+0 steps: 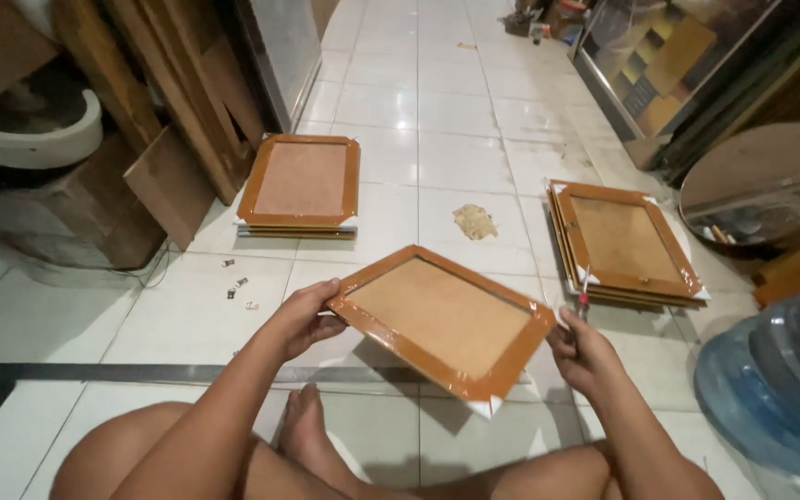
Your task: Attaching metal clips to the back of wooden picture frames using a hand tool and a ruler for alignment.
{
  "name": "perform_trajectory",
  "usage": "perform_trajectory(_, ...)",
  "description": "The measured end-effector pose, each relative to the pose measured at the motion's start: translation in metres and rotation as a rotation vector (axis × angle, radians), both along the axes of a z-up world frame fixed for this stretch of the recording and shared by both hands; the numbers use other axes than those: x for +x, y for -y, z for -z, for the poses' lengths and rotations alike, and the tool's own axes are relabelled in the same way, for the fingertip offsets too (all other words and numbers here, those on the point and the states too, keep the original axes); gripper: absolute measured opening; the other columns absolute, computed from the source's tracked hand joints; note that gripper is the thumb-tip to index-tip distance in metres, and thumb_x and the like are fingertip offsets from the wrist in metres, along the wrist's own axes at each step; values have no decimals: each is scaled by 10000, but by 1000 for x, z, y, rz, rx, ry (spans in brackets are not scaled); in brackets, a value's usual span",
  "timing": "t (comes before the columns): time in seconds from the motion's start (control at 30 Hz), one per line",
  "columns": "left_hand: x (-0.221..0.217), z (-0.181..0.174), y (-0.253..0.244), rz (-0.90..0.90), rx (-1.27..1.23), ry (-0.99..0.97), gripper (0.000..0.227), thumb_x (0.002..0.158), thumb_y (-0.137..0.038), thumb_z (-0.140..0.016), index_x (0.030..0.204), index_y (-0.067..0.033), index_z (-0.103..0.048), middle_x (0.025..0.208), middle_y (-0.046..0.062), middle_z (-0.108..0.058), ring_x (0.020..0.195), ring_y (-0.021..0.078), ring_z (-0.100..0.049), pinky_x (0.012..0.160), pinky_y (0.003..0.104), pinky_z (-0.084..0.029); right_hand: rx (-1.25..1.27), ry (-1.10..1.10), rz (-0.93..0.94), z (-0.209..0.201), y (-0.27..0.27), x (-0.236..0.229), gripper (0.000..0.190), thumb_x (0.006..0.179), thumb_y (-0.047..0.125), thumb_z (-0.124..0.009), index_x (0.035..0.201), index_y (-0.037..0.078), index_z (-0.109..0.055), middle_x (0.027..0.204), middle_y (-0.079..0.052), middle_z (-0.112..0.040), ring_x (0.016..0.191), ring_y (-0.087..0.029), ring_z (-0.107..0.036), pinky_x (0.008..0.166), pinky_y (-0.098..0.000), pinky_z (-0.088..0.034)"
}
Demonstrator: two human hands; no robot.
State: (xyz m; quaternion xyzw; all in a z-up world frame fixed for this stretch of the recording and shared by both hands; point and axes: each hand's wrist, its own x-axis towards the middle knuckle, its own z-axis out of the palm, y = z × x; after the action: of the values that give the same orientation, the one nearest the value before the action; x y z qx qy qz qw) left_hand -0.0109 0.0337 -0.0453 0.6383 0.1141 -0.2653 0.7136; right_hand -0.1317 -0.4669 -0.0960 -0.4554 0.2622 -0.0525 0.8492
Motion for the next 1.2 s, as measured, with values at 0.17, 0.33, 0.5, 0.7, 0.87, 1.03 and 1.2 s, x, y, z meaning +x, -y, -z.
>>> perform_trajectory(0.17,-3,3,3,-112,-134,-26,473,1160,-388,-587,1604,-232,-635,1511,202,-659,1231,466,-766,1107,550,-610,-5,-66,-28,-48,-52,3,373,1134,279,-686,1473,178,-567,1173,27,-610,965,-46,-691,498,-7,-332)
perform_trajectory(0.33,-20,-8,19,-163,-188,-3,464,1191,-325,-523,1638,-216,-581,1536,215,-609,1246,469,-751,1122,537,-606,-230,-142,-153,-63,-81,-8,570,1089,286,-736,1617,145,-576,1262,-31,-660,1093,-155,-749,501,-66,-326)
perform_trajectory(0.5,-36,-5,45,-128,-230,-78,512,1166,-217,-569,1668,-229,-475,1615,292,-499,1358,583,-648,1135,627,-589,-375,-270,-149,-46,-72,-11,597,1050,281,-771,1610,144,-615,1411,-58,-661,1169,-245,-691,589,-169,-390)
perform_trajectory(0.7,-37,42,84,-180,-112,-92,503,1144,-229,-632,1627,-192,-498,1346,200,-602,1203,505,-741,1039,586,-673,-444,-281,-75,-5,-34,17,570,1051,287,-736,1600,184,-623,1230,16,-705,1005,-143,-653,661,-191,-427)
perform_trajectory(0.87,-32,92,80,-83,389,49,549,973,-376,-865,1491,-241,-744,1064,41,-712,982,233,-734,757,368,-644,-389,-234,-28,-20,-46,21,557,1072,190,-702,1605,82,-586,955,23,-629,759,-89,-566,592,-191,-387)
perform_trajectory(1.03,-10,129,69,-37,571,87,566,934,-438,-913,1466,-299,-777,1067,3,-789,1035,192,-783,820,350,-666,-327,-240,-10,-1,-42,29,548,1082,177,-693,1601,57,-570,1058,-22,-688,765,-91,-577,584,-210,-421)
perform_trajectory(1.2,-18,114,72,133,744,112,665,943,-471,-917,1537,-331,-651,1119,-48,-794,1139,190,-793,872,346,-659,-323,-290,24,46,-16,46,507,1063,200,-713,1547,101,-601,1226,-87,-800,771,-120,-653,570,-218,-491)
